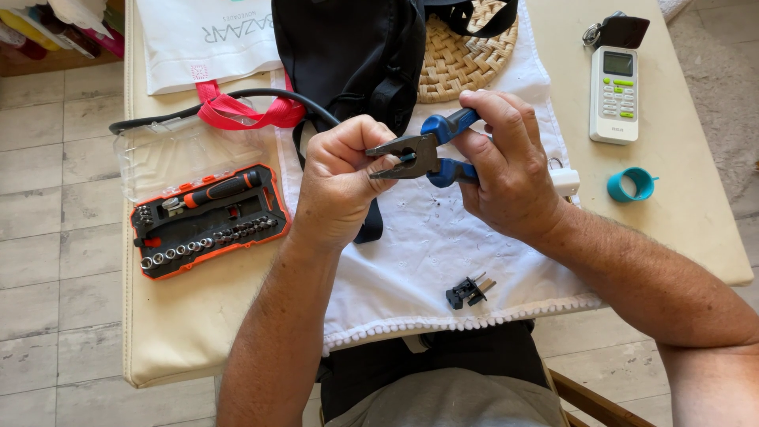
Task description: Repairing an electrical power cord by stripping wires and preparing a new plug assembly.
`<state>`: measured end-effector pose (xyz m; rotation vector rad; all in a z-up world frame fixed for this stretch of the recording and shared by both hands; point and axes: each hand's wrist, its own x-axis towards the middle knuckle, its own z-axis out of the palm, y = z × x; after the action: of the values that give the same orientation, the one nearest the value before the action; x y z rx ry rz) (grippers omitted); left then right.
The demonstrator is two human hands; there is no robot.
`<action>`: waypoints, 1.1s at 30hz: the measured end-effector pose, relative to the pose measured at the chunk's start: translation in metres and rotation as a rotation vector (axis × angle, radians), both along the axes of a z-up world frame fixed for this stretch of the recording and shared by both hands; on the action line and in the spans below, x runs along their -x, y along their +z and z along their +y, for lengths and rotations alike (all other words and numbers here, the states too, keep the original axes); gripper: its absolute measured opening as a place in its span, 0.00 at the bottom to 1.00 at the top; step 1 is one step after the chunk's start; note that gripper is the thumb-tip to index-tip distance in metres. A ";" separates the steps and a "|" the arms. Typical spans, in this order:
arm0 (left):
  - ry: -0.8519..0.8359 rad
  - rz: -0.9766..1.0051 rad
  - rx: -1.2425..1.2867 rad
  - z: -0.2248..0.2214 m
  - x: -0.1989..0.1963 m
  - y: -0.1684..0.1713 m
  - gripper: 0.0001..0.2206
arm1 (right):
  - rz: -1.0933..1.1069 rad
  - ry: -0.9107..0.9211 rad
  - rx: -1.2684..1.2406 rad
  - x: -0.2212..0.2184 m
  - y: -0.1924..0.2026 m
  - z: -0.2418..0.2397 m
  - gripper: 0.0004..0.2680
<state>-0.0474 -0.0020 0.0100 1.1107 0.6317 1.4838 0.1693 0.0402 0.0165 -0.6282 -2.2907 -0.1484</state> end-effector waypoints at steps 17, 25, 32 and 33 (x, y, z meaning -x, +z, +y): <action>0.010 -0.010 0.008 0.001 -0.002 -0.001 0.10 | 0.003 -0.002 -0.001 0.002 0.001 -0.001 0.05; 0.031 -0.064 0.024 0.000 -0.009 0.002 0.08 | 0.008 0.066 0.151 0.000 0.005 -0.002 0.06; 0.085 0.026 -0.043 0.010 -0.012 -0.005 0.04 | -0.011 0.075 0.419 -0.004 0.016 -0.011 0.04; 0.098 0.006 -0.016 0.011 -0.014 -0.007 0.04 | -0.045 0.031 0.500 -0.007 0.016 -0.011 0.05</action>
<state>-0.0330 0.0087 0.0034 1.1107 0.6882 1.5719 0.1763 0.0293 0.0320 -0.8419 -2.3906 0.4430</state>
